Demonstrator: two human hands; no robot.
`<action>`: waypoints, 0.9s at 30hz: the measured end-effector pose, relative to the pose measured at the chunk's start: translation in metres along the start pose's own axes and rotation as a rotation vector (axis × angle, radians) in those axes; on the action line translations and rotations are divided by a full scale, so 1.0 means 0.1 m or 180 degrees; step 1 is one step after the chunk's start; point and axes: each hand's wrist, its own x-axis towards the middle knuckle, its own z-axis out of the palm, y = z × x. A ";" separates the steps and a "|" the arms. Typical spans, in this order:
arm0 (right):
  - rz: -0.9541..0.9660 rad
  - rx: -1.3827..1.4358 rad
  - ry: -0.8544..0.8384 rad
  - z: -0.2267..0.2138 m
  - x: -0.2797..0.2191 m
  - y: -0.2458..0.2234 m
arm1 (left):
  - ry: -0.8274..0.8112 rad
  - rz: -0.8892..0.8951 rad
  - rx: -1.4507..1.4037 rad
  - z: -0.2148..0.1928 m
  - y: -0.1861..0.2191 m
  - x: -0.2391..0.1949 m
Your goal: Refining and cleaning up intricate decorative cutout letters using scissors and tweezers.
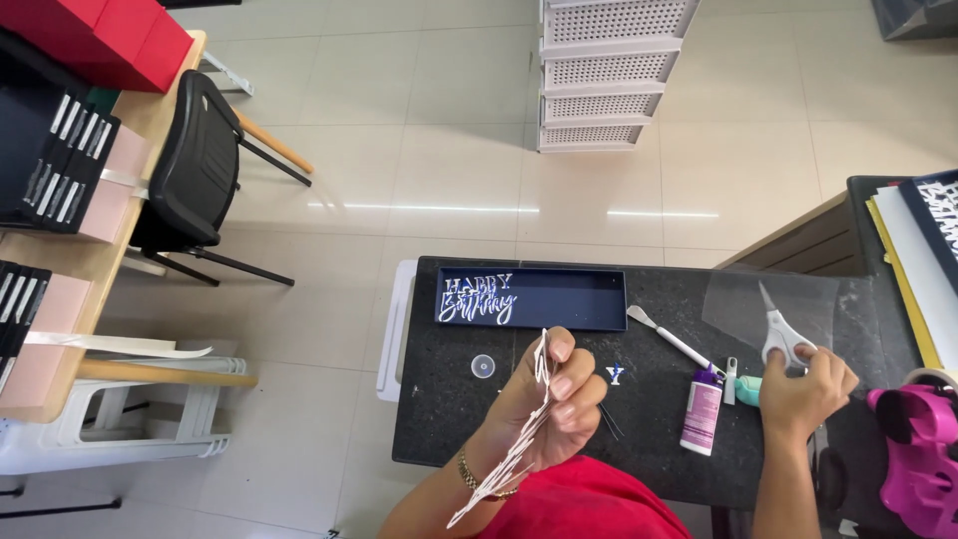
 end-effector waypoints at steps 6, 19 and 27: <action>0.0117 0.2547 -0.0912 -1.30 0.00 -1.71 | 0.0040 0.0101 0.0744 0.10 -0.04 0.05; -0.1685 0.2767 -0.1558 -2.37 -0.17 -3.00 | -0.0130 0.0022 0.1178 0.16 0.00 0.08; -0.1966 0.2444 -0.1624 -2.49 -0.17 -3.00 | -0.0904 -0.0306 0.1045 0.22 0.05 0.12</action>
